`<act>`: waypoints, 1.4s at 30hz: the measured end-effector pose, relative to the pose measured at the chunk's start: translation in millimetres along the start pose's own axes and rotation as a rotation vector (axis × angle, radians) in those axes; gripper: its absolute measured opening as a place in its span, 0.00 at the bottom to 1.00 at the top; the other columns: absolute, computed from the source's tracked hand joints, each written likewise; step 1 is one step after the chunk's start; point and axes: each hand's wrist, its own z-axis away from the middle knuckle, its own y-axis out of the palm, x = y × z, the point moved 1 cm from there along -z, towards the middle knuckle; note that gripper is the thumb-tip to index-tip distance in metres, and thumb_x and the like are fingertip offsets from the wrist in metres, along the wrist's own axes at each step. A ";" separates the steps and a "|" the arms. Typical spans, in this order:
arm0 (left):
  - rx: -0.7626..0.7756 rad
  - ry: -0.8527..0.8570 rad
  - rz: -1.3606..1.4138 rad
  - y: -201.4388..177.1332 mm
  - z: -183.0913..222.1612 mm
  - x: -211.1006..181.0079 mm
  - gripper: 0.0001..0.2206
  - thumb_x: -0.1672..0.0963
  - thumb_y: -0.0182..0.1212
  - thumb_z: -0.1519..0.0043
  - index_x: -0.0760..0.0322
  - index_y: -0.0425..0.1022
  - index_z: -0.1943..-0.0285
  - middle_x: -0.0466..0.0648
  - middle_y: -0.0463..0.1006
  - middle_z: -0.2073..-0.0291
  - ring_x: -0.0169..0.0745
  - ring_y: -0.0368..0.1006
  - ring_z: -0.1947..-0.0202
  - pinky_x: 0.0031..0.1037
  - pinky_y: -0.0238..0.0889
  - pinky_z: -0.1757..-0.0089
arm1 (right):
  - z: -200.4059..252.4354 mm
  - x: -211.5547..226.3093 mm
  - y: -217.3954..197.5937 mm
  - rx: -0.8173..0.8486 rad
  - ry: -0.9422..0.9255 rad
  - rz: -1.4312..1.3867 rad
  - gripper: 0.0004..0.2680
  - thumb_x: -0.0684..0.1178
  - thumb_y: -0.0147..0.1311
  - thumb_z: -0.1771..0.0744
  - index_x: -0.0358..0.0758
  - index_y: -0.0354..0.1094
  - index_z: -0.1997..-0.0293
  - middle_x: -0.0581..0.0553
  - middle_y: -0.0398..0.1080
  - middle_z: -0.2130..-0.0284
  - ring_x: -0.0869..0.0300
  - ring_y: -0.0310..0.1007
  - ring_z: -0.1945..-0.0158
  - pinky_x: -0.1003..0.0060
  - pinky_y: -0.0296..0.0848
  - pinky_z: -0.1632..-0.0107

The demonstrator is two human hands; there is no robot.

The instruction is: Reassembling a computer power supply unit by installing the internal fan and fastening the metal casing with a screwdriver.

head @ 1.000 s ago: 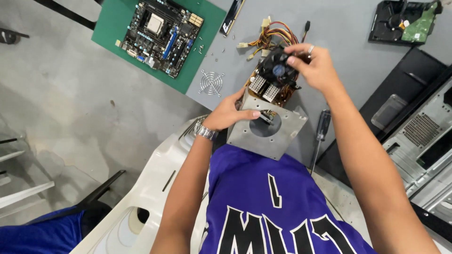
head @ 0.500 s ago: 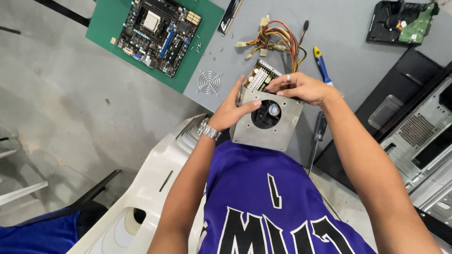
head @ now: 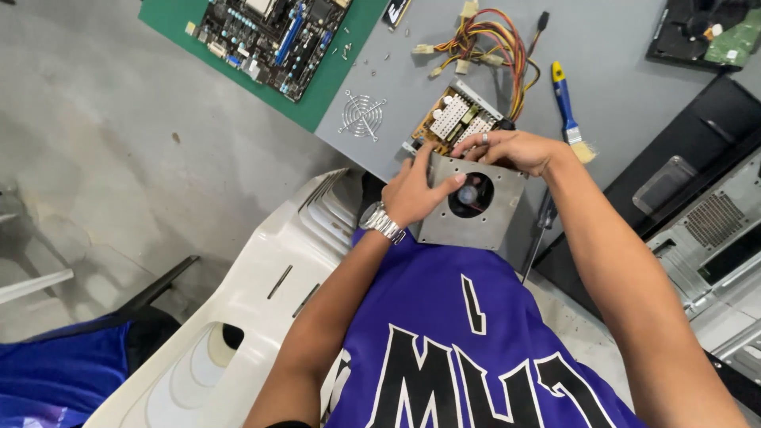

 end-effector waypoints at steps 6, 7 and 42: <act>-0.090 0.149 0.039 7.3 -2.9 19.8 0.40 0.34 0.52 0.50 0.41 0.48 0.29 0.60 0.67 0.47 0.71 0.70 0.49 0.46 0.62 0.51 | -11.8 -28.8 -19.0 0.058 0.021 0.048 0.23 0.44 0.56 0.43 0.31 0.62 0.43 0.41 0.65 0.46 0.58 0.63 0.42 0.57 0.63 0.42; -0.118 0.196 0.071 8.7 -2.1 22.1 0.41 0.35 0.54 0.49 0.43 0.48 0.28 0.62 0.67 0.49 0.72 0.71 0.52 0.45 0.64 0.54 | -4.4 -20.6 -11.4 0.122 -0.040 0.166 0.29 0.42 0.66 0.47 0.30 0.60 0.41 0.43 0.62 0.41 0.60 0.57 0.38 0.58 0.58 0.39; 0.165 0.203 0.278 -62.2 -105.1 79.3 0.35 0.40 0.56 0.43 0.48 0.53 0.28 0.64 0.55 0.35 0.65 0.48 0.31 0.45 0.39 0.34 | -57.3 45.5 39.0 -0.391 0.033 0.151 0.11 0.41 0.62 0.39 0.28 0.69 0.57 0.38 0.73 0.72 0.57 0.72 0.74 0.62 0.73 0.75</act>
